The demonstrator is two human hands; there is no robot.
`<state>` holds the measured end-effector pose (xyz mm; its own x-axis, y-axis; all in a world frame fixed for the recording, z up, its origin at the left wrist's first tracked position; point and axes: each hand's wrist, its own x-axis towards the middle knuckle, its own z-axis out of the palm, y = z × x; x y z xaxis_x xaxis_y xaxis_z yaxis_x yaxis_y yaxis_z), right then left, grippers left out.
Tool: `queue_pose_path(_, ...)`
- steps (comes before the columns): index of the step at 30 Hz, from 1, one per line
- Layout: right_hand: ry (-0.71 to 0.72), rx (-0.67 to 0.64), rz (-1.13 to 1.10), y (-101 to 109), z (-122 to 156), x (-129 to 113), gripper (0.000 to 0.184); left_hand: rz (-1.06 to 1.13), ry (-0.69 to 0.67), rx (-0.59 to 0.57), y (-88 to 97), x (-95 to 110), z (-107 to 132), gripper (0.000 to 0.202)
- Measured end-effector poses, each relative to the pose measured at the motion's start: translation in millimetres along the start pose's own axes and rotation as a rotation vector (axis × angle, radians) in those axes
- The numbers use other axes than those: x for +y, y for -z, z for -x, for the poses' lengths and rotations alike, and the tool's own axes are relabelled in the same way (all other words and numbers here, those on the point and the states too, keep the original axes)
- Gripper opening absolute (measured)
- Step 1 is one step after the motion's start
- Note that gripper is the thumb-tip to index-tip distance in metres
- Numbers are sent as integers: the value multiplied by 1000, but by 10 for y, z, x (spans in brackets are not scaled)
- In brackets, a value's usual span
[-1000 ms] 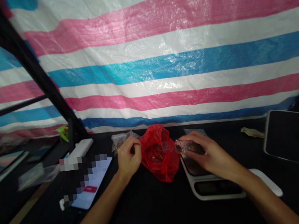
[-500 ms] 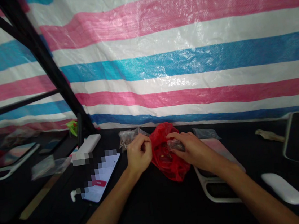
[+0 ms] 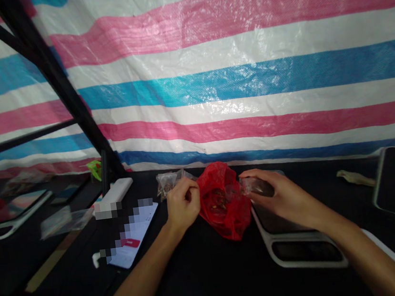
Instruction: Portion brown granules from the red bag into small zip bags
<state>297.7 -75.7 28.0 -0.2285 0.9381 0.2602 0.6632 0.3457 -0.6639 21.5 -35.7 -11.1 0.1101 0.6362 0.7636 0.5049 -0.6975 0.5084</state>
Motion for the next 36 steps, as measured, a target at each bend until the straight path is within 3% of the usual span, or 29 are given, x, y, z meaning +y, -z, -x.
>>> queue_pose_path(3,-67,-20,-23,191,147,222,44,-7,0,-9,-4,0,5,23)
queue_pose_path(7,-37,-57,66,281,323,383,59,-7,-11,-21,-12,-5,7,23)
queue_pose_path(9,-20,7,133,284,377,401,62,-2,-17,-23,-12,-10,7,23)
queue_pose_path(15,42,365,233,331,404,495,39,7,-29,-41,-3,-11,6,23)
queue_pose_path(20,19,484,212,395,423,597,29,-7,-23,-34,3,-22,2,22)
queue_pose_path(36,-5,301,117,339,449,462,37,-21,-17,-22,19,-80,-3,22)
